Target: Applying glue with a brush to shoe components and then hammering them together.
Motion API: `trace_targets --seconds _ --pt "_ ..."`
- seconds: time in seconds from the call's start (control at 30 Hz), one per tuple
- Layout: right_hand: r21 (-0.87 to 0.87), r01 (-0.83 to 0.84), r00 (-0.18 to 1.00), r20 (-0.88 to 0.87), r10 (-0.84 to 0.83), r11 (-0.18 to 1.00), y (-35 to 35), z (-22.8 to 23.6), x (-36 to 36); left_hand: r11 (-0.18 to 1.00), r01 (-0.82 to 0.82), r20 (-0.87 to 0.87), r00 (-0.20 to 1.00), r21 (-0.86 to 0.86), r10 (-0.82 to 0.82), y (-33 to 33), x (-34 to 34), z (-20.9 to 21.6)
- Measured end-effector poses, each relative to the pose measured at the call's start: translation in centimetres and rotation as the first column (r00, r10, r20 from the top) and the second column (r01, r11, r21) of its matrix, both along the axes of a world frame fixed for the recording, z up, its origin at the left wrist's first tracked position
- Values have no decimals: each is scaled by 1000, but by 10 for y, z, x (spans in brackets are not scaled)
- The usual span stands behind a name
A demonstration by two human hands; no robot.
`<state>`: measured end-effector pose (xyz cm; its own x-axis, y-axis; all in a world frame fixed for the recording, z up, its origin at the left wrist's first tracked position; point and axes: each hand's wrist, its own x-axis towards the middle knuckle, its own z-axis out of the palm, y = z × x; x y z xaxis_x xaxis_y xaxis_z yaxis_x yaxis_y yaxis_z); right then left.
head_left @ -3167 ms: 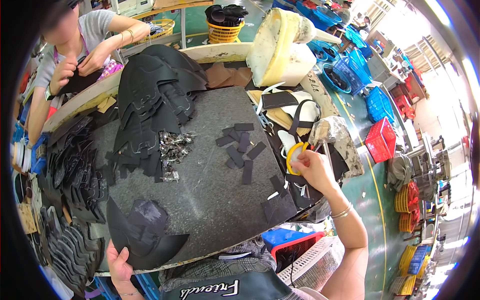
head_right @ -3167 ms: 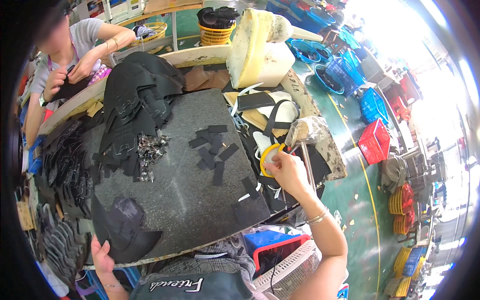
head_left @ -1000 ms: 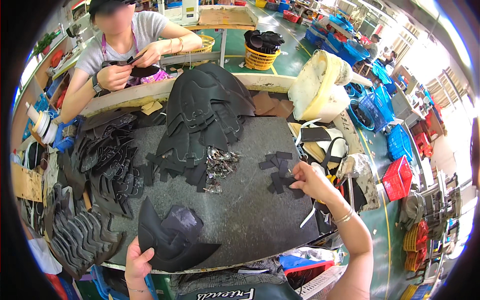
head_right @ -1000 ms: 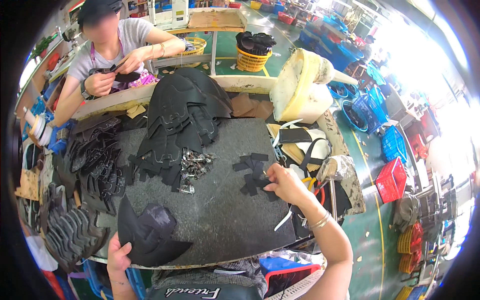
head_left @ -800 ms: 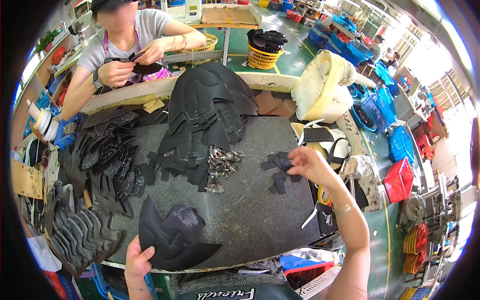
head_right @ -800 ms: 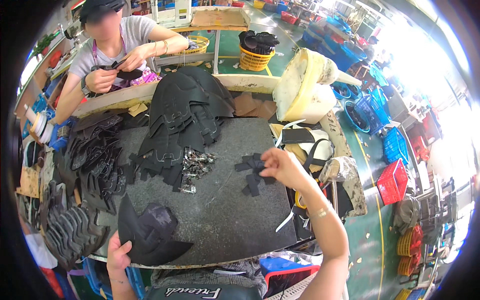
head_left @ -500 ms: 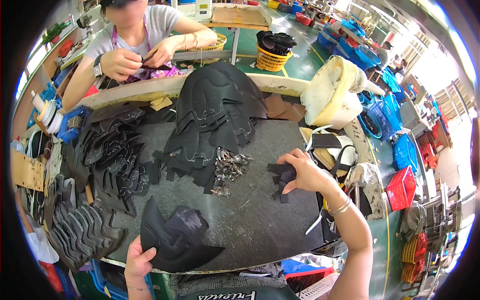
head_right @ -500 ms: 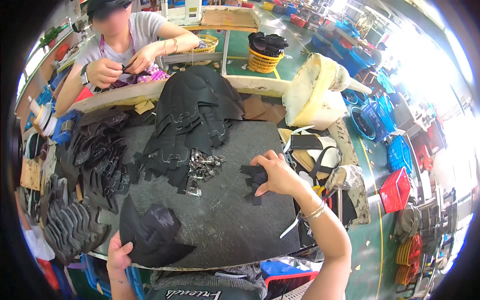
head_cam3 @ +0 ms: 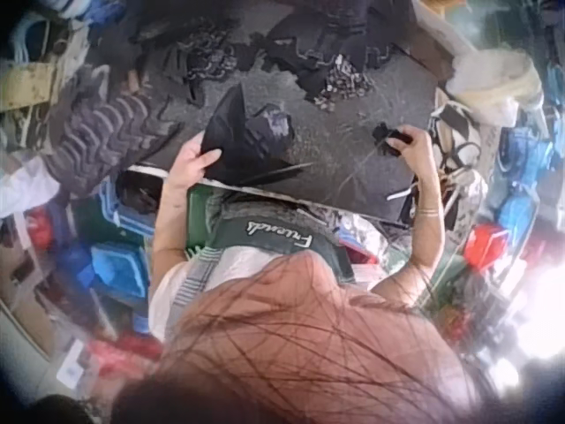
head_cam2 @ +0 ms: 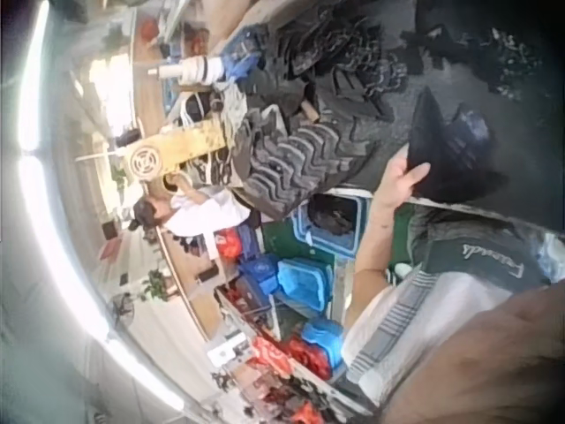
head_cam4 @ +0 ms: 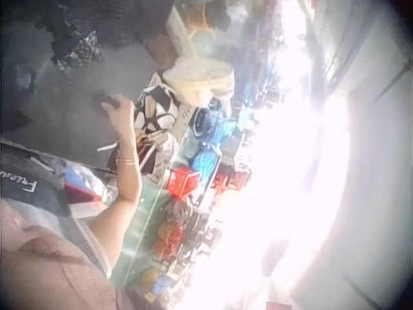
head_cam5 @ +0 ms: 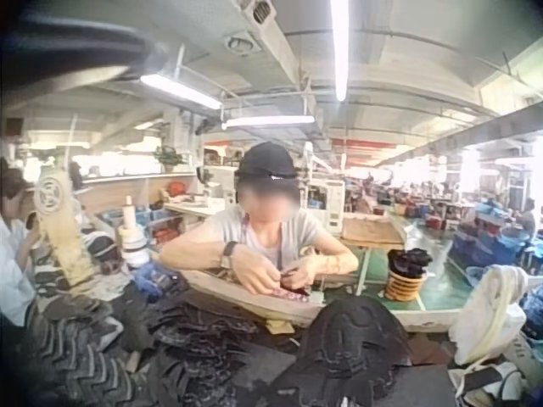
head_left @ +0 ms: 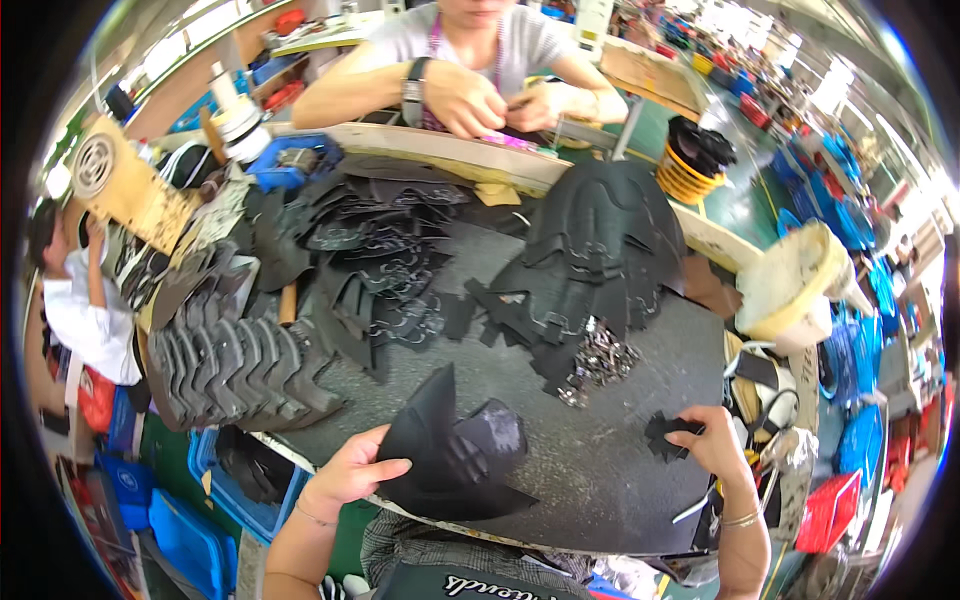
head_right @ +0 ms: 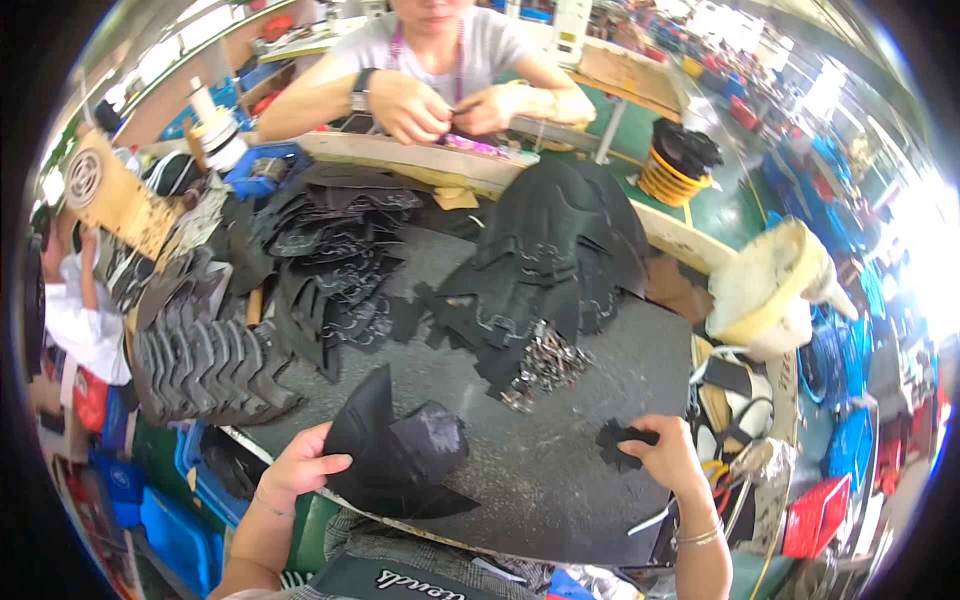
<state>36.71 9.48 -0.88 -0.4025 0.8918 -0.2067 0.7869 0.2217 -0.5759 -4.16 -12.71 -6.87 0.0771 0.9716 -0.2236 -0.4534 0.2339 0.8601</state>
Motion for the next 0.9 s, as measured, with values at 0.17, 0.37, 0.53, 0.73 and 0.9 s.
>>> trace_targets --seconds 0.17,0.37,0.53,0.73,0.9 --pt "-215 15 922 -374 -96 977 20 11 -43 998 -51 81 995 -31 54 -5 0 3" --pt "-291 -143 713 -693 -106 946 72 11 -180 999 -11 83 997 34 8 -7 -4 2" --pt "-344 -194 762 -643 -80 919 99 -2 -280 989 -79 150 987 124 60 -18 -3 -12" --pt "98 -166 938 -292 188 981 113 2 -313 842 -518 259 842 149 472 -61 -28 22" --pt "76 -270 948 -154 279 960 104 8 -335 506 -770 111 584 388 804 -105 -75 37"
